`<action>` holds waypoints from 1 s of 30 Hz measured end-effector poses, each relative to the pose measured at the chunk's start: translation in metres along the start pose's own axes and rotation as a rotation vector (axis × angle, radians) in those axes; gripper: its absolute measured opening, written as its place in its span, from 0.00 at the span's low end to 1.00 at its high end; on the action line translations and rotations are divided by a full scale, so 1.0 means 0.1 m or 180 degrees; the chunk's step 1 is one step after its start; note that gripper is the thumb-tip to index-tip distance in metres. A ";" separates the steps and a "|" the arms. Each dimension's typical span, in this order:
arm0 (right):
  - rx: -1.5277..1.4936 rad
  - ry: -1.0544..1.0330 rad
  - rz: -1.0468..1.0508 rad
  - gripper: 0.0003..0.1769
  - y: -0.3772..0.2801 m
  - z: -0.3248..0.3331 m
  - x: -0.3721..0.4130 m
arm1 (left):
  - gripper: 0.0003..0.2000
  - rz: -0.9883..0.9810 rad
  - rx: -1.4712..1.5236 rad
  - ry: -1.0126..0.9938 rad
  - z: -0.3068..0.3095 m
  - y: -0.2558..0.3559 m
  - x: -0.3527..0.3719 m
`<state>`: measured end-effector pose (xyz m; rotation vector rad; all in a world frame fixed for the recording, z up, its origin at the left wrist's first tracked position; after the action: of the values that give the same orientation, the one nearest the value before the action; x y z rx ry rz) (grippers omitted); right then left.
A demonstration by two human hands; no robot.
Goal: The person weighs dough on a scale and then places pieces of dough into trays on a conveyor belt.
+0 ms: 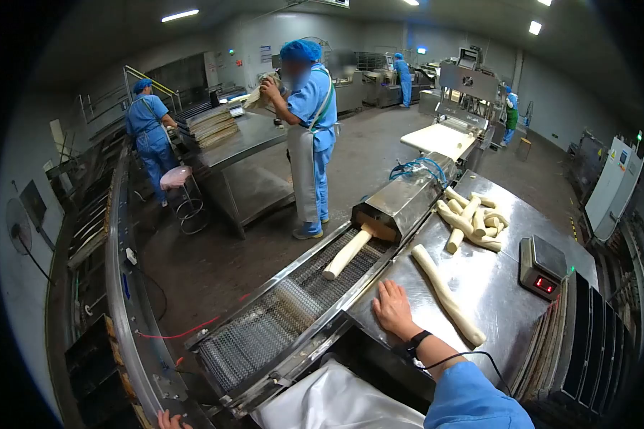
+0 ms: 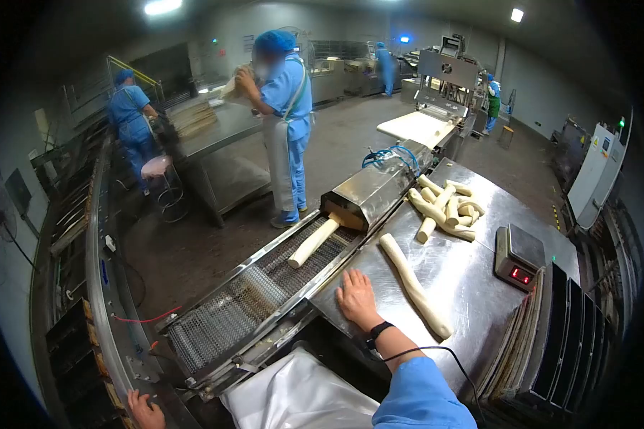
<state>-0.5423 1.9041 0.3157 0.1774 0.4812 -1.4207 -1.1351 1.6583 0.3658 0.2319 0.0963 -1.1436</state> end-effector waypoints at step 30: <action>-0.1562 -0.0348 0.0923 0.16 -1.39 -0.10 -0.57 | 0.08 0.0233 0.0737 0.0464 -0.23 -0.18 -0.06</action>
<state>-0.6845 1.9381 0.3541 -0.2184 0.6692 -0.9902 -1.1528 1.6622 0.3424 0.5208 0.0832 -1.0637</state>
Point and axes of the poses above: each hand's wrist, its own x-axis away from the middle knuckle, its own z-axis out of the back of the hand, y = z × x, the point moved 1 cm from there along -x, towards the middle knuckle, and after that the axes turned 3 degrees about z, right-handed, at the moved point
